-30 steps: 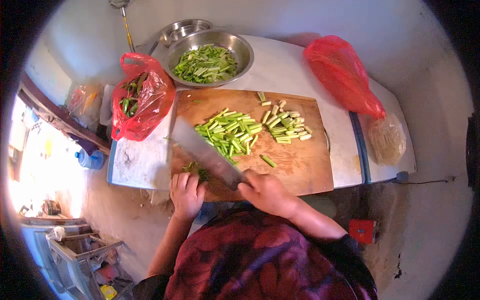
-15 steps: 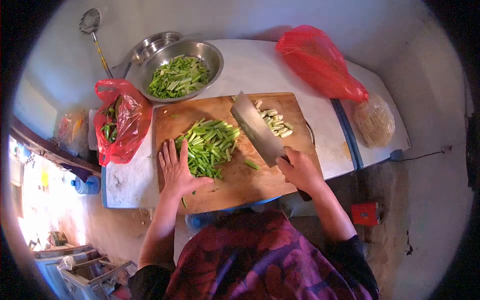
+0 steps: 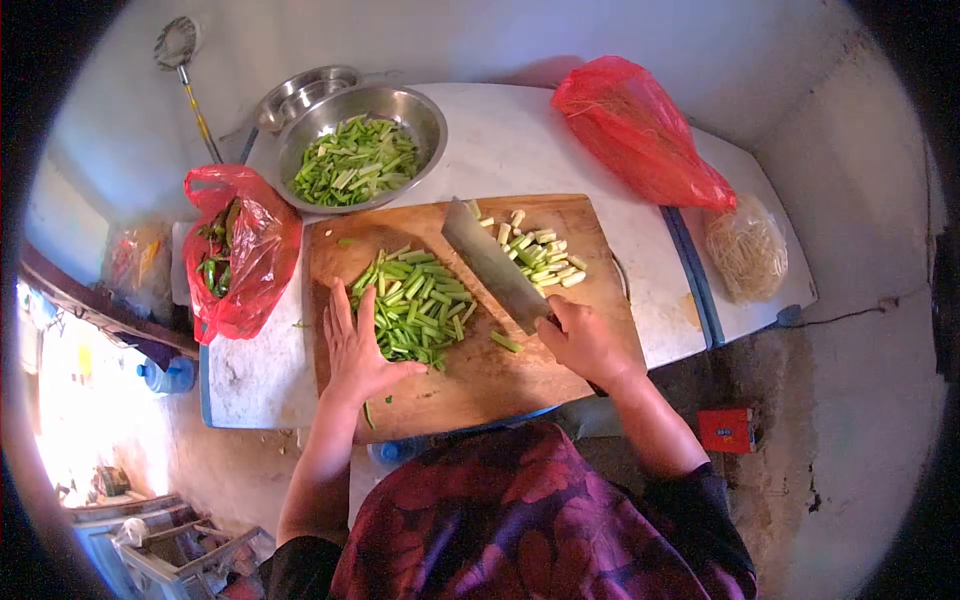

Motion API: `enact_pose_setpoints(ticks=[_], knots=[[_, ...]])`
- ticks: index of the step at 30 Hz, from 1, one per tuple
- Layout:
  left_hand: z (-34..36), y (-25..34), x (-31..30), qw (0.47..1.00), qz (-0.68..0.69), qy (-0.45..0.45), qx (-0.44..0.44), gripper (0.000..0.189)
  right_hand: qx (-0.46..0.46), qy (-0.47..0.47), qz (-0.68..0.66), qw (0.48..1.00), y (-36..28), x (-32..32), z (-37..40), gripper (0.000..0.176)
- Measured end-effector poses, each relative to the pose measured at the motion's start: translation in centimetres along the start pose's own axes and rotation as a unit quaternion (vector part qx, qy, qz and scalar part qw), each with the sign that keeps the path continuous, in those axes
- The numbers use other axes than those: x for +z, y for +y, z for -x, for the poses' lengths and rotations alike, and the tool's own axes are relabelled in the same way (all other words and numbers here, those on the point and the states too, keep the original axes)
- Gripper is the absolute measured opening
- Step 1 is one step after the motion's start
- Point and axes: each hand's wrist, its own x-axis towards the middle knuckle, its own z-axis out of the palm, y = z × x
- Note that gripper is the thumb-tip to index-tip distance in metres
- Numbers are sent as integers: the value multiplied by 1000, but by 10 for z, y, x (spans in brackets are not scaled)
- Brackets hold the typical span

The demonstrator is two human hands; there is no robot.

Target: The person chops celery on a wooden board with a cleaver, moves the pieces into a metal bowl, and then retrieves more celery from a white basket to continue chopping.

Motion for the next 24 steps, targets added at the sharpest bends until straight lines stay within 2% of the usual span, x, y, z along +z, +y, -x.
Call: enact_pose_setpoints(ticks=[2, 5, 8, 11, 14, 17, 18, 21, 22, 24], knots=[[-4, 0, -1, 1000, -11, -10, -8, 123, 94, -39, -174, 979, 14, 5, -10, 23], [-10, -3, 2, 999, -40, -30, 2, 123, 158, -67, -259, 951, 29, 12, -14, 19], [-18, -5, 5, 999, -26, -26, 33, 119, 149, -90, -339, 925, 39, 16, -17, 19], [-23, -10, 16, 997, 7, -7, 70, 114, 192, -109, -379, 899, 41, 26, -24, 19], [-28, 8, 25, 997, 22, 13, 74, 105, 195, -127, -375, 898, 35, 35, -26, 27], [-35, 18, 36, 995, 57, 37, 75, 101, 192, -155, -334, 910, 34, 45, -29, 22], [-38, 26, 32, 994, 62, 50, 78, 93, 185, -155, -368, 898, 23, 45, -29, 22], [-46, 34, 48, 980, 102, 129, 116, 83, 168, -176, -285, 927, 21, 58, -33, 22], [-47, 38, 46, 975, 100, 153, 125, 72, 190, -167, -325, 911, 12, 58, -32, 22], [-49, 39, 51, 971, 107, 173, 126, 68, 164, -164, -337, 913, 8, 64, -30, 24]])
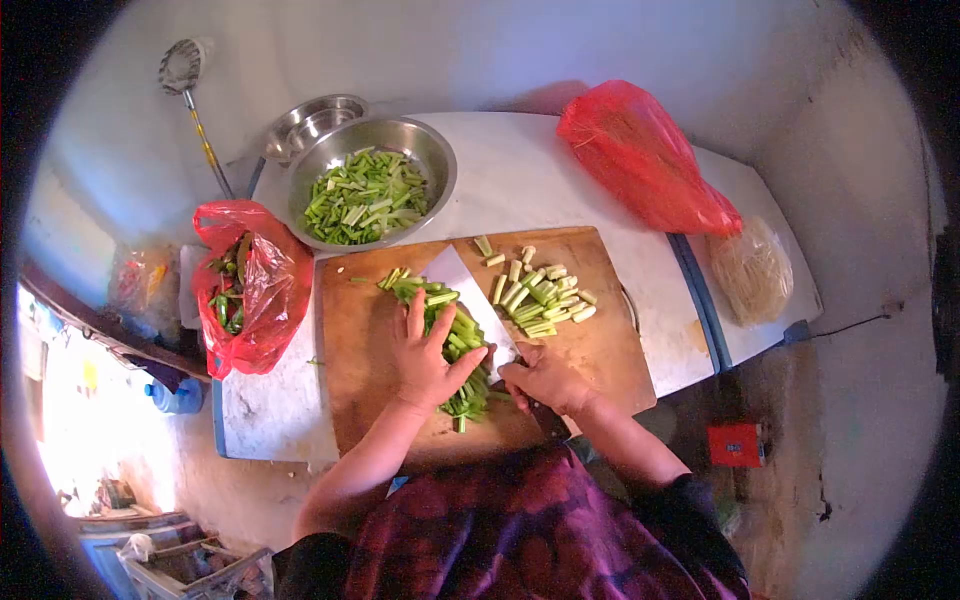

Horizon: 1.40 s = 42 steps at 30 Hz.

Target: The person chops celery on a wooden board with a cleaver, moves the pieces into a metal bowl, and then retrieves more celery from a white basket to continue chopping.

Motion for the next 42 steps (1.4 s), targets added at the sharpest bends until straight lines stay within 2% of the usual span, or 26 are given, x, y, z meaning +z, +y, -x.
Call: enact_pose_setpoints(ticks=[2, 8, 11, 12, 17, 20, 24, 26, 29, 31, 32, 34, 35, 37, 40, 42], knots=[[-2, 1, 1, 999, 31, 22, 7, 59, -25, -18, -15, 999, -2, 5, 3, 24], [-11, 11, -11, 999, 38, 25, 0, 52, -28, -19, -31, 999, -11, 12, 12, 23], [-19, 22, -15, 999, 37, 26, -9, 51, -21, -7, -129, 991, -26, 15, 28, 24], [-25, 27, -20, 999, 29, 24, -1, 51, 4, -28, -100, 995, -24, 10, 26, 8], [-66, 38, -36, 998, 61, 27, 18, 49, -45, -15, -185, 982, -49, 0, 29, 7], [-112, 25, -43, 997, 51, 28, 43, 50, -65, 16, -178, 982, -89, -9, 13, 11], [-191, -22, -54, 993, 66, 42, 91, 51, -147, 64, -137, 978, -160, -9, -31, 14], [-217, -57, -57, 993, 98, 40, 57, 50, -197, 72, -69, 975, -184, -7, -63, 16], [-205, -104, -48, 988, -131, 86, -7, 45, -239, 107, 33, 965, -184, -6, -92, 18], [-182, -97, -54, 991, -36, 130, 1, 38, -249, 130, 103, 954, -178, -9, -81, 20], [-164, -90, -59, 989, 12, 150, -1, 35, -238, 120, 89, 960, -171, -11, -73, 20], [-121, -69, -66, 980, 169, 95, -47, 25, -225, 104, 62, 967, -161, -20, -54, 21], [-105, -49, -78, 983, 167, 15, -77, 20, -210, 94, 35, 973, -156, -24, -45, 19], [-60, -69, -53, 987, 101, -58, -112, 25, -186, 79, -19, 979, -144, -30, -27, 16], [-56, -69, -34, 986, -157, -43, -28, 43, -166, 105, 16, 980, -122, -34, -14, 16], [-52, -85, -8, 985, -125, -107, -45, 55, -162, 104, -1, 981, -110, -34, -3, 18]])
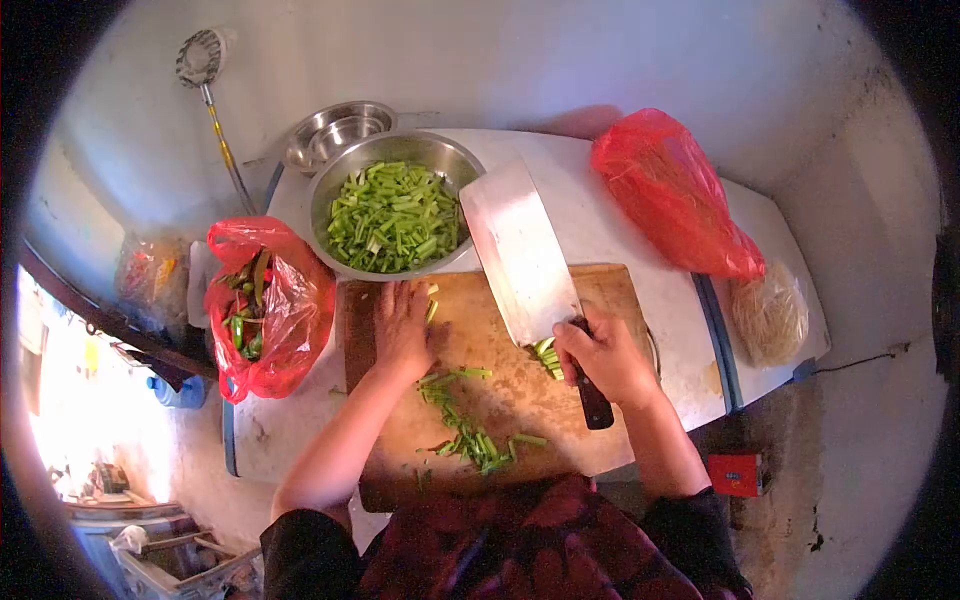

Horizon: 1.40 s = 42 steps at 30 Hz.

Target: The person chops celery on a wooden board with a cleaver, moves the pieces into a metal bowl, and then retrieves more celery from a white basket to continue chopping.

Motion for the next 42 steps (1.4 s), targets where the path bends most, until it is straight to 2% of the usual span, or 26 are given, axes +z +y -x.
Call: enact_pose_setpoints(ticks=[1, 2, 5, 8, 11, 12, 15, 18, 21, 22, 25, 26, 29, 30, 33, 37, 38, 41, 42], knots=[[-4, -1, 7, 999, 14, -33, -2, 61, 2, 1, -9, 1000, 3, 0, 6, 18], [-5, 5, 16, 997, -77, -30, 0, 57, 21, 16, -24, 999, 2, 2, 13, 21], [0, 6, 10, 993, 86, -73, 41, 50, 25, 28, -6, 999, 11, -2, 29, 19], [31, 16, -3, 988, 82, -98, 87, 40, 31, 46, -41, 998, 20, -7, 41, 19], [69, 33, -21, 987, 90, -74, 115, 38, 37, 66, -60, 995, 26, -10, 51, 21], [81, 38, -26, 985, 105, -101, 94, 42, 31, 63, -47, 996, 29, -11, 54, 22], [114, 52, -55, 988, 77, -95, 98, 67, 27, 42, -37, 998, 40, -18, 65, 24], [141, 82, -87, 993, -6, -118, 2, 100, 59, 21, -79, 995, 44, -23, 82, 21], [163, 94, -64, 992, -32, -120, -32, 119, 51, 2, -67, 996, 54, -27, 91, 17], [161, 100, -57, 997, -6, -76, -24, 115, 44, 3, -55, 998, 59, -28, 93, 15], [143, 127, -40, 988, -27, -131, 77, 105, 51, 7, -67, 996, 62, -32, 103, 12], [134, 136, -37, 985, 26, -135, 107, 80, 54, 8, -79, 995, 61, -34, 105, 11], [121, 145, -15, 965, -58, -115, 228, 53, 40, 6, -95, 995, 63, -40, 110, 11], [119, 141, -11, 972, -36, -75, 222, 37, 44, 13, -93, 995, 63, -42, 112, 11], [122, 115, -18, 959, -159, -90, 216, 32, 54, 21, -102, 993, 67, -47, 119, 10], [119, 98, -45, 983, -155, -8, 96, 40, 84, 4, -98, 992, 87, -44, 123, 9], [123, 99, -63, 984, -158, -60, 59, 64, 94, -3, -85, 992, 92, -42, 123, 9], [156, 103, -77, 995, -83, -48, -27, 94, 116, -56, -92, 987, 101, -31, 122, 12], [167, 101, -73, 984, -134, -102, -55, 111, 107, -80, -92, 987, 101, -27, 121, 12]])
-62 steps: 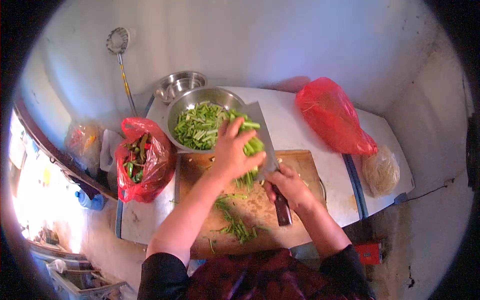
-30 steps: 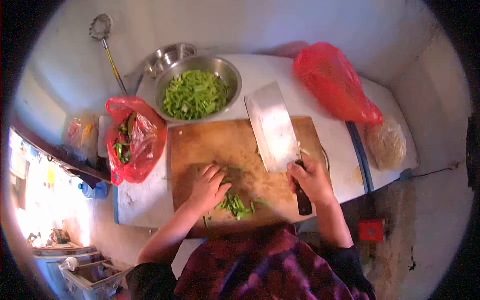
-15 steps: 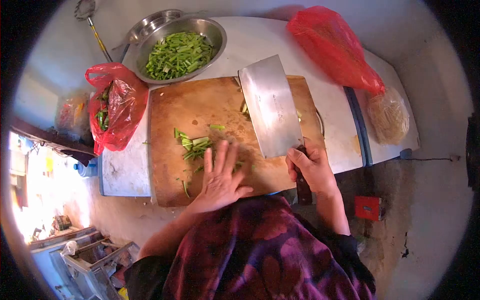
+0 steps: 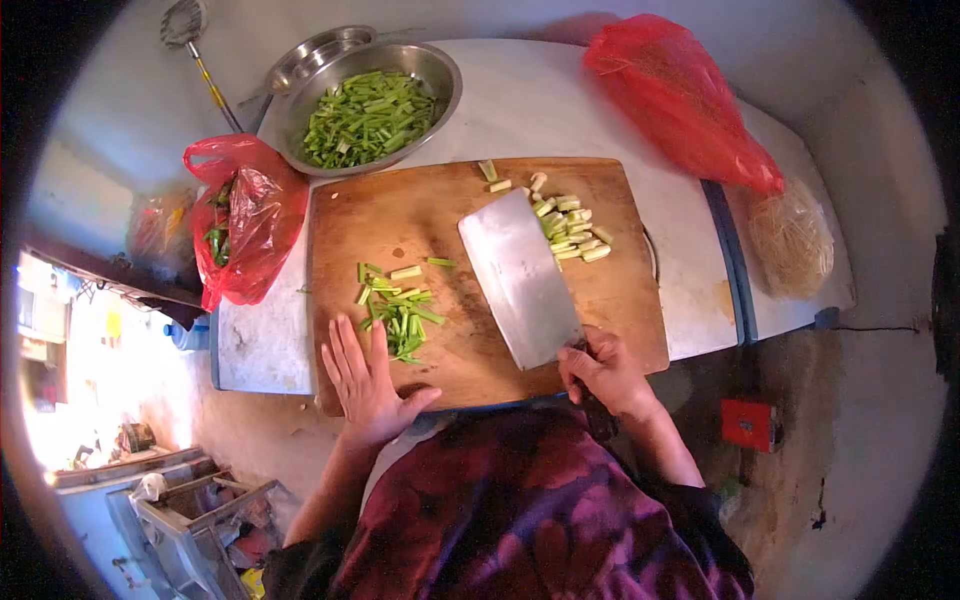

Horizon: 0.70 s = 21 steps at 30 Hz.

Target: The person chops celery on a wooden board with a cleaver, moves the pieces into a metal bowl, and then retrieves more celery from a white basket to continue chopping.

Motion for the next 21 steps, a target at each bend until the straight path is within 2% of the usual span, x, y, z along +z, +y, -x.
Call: enact_pose_setpoints(ticks=[4, 7, 8, 11, 12, 15, 16, 19, 21], knots=[[-9, 1, 12, 995, 62, 9, -77, 111, 46, -6, 9, 999, 13, 13, -9, 15], [-32, -2, 23, 996, 55, 29, -64, 111, 44, 1, 21, 999, 16, 18, -11, 15], [-41, -1, 21, 991, 81, 92, -53, 96, 39, 2, 36, 999, 15, 18, -11, 14], [-63, -20, 20, 985, 129, 118, 0, 67, 37, 12, 27, 999, 17, 20, -11, 12], [-76, -19, 15, 979, 115, 164, 22, 35, 40, 17, 15, 999, 18, 21, -10, 12], [-101, -31, 22, 996, 61, 51, 47, 22, 51, 30, 9, 998, 12, 25, -9, 12], [-108, -29, 22, 996, 39, 58, 57, 16, 45, 31, 12, 998, 9, 25, -8, 12], [-126, -23, 12, 996, -18, -29, 85, 17, 27, 46, -2, 999, 5, 23, 0, 12], [-135, -19, 20, 992, 22, -12, 120, 25, 3, 64, -39, 997, 4, 20, 7, 11]])
